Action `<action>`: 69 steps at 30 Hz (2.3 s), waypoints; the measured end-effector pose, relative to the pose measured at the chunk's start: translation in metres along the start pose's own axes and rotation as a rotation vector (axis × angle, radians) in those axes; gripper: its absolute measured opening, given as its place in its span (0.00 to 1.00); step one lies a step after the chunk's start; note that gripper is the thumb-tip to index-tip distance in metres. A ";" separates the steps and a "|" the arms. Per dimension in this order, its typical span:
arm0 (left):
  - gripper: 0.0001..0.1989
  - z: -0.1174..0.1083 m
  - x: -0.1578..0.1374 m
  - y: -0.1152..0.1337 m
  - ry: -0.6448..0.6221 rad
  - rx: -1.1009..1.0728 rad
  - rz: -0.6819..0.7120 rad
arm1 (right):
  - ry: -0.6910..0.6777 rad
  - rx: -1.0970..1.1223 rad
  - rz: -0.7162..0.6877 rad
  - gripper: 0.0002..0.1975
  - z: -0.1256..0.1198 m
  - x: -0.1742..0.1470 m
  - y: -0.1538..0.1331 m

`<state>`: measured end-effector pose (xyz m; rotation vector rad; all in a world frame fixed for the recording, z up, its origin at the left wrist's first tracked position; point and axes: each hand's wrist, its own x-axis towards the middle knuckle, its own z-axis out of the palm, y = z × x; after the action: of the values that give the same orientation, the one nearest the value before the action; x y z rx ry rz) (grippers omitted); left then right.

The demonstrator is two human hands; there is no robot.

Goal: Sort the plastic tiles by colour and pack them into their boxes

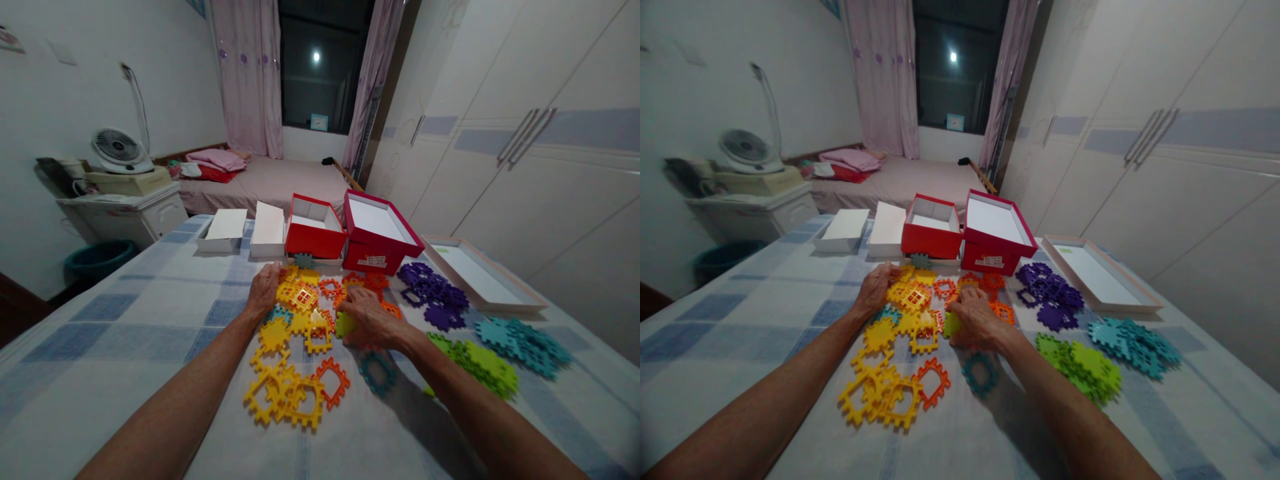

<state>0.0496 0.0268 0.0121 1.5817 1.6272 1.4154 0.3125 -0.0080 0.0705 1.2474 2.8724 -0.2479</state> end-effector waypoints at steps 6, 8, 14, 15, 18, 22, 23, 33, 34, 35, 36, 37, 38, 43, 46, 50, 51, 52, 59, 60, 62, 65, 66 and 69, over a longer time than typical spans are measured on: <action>0.32 0.001 0.001 -0.006 -0.002 -0.003 0.004 | 0.068 -0.006 -0.052 0.23 -0.003 -0.002 -0.004; 0.32 0.002 0.002 -0.007 -0.001 -0.003 0.004 | 0.118 -0.013 -0.076 0.19 -0.002 -0.004 -0.007; 0.32 0.002 0.003 -0.009 -0.006 -0.001 0.003 | 0.204 0.090 -0.098 0.07 0.002 -0.007 -0.010; 0.32 0.002 0.003 -0.009 -0.005 0.000 0.001 | 0.228 0.162 -0.078 0.04 0.002 -0.007 -0.010; 0.32 0.001 0.002 -0.008 -0.002 0.007 -0.003 | 0.309 0.424 0.011 0.02 -0.002 -0.007 -0.008; 0.32 0.000 0.002 -0.006 0.001 0.018 -0.002 | 0.454 0.698 0.099 0.05 -0.011 -0.008 -0.003; 0.32 0.000 0.001 -0.005 0.002 0.018 -0.001 | 0.487 0.758 0.130 0.06 -0.013 -0.008 -0.002; 0.32 0.001 0.002 -0.004 -0.002 0.012 0.003 | 0.459 0.827 0.162 0.10 -0.013 -0.014 0.004; 0.32 0.001 0.001 -0.004 -0.002 0.013 0.004 | 0.498 0.866 0.190 0.11 -0.014 -0.014 0.005; 0.32 0.001 0.001 -0.003 -0.001 0.013 0.003 | 0.534 0.903 0.215 0.11 -0.015 -0.015 0.006; 0.33 0.000 0.001 -0.002 0.000 0.014 0.001 | 0.562 0.938 0.231 0.12 -0.016 -0.016 0.006; 0.33 0.000 0.001 -0.002 0.001 0.015 -0.002 | 0.576 0.971 0.237 0.12 -0.018 -0.018 0.006; 0.33 0.000 0.001 -0.002 0.001 0.016 -0.006 | 0.579 0.998 0.238 0.12 -0.020 -0.021 0.006; 0.32 0.001 0.002 -0.005 -0.003 0.006 -0.007 | 0.488 0.861 0.216 0.10 -0.025 -0.036 0.004; 0.32 0.002 0.003 -0.007 -0.007 -0.002 -0.004 | 0.342 0.694 0.162 0.07 -0.019 -0.030 0.006; 0.34 0.001 0.002 -0.004 -0.007 0.006 -0.016 | 0.247 0.407 0.218 0.07 -0.006 -0.008 0.008; 0.34 0.000 0.001 -0.003 -0.007 0.007 -0.019 | 0.236 0.338 0.229 0.07 -0.002 -0.004 0.008; 0.35 0.000 0.001 -0.003 -0.007 0.006 -0.023 | 0.233 0.278 0.236 0.07 0.001 0.000 0.006; 0.34 0.000 0.001 -0.002 -0.002 -0.012 -0.030 | 0.416 0.265 0.222 0.03 0.020 -0.005 -0.008; 0.34 0.000 0.001 -0.002 0.001 -0.014 -0.031 | 0.432 0.273 0.218 0.03 0.021 -0.006 -0.008; 0.34 0.001 0.001 -0.003 0.003 -0.013 -0.030 | 0.448 0.279 0.194 0.04 0.020 -0.004 -0.008; 0.34 0.000 0.001 -0.003 -0.002 0.008 -0.019 | 0.399 0.280 0.102 0.04 0.016 0.002 -0.009; 0.34 0.000 0.001 -0.003 -0.005 0.010 -0.019 | 0.367 0.268 0.075 0.03 0.014 0.004 -0.011; 0.34 0.000 0.000 -0.002 -0.007 -0.002 -0.026 | 0.314 0.194 0.050 0.02 0.015 0.009 -0.017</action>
<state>0.0486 0.0274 0.0108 1.5570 1.6359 1.3958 0.2929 -0.0151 0.0572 1.5141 3.1356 -0.3698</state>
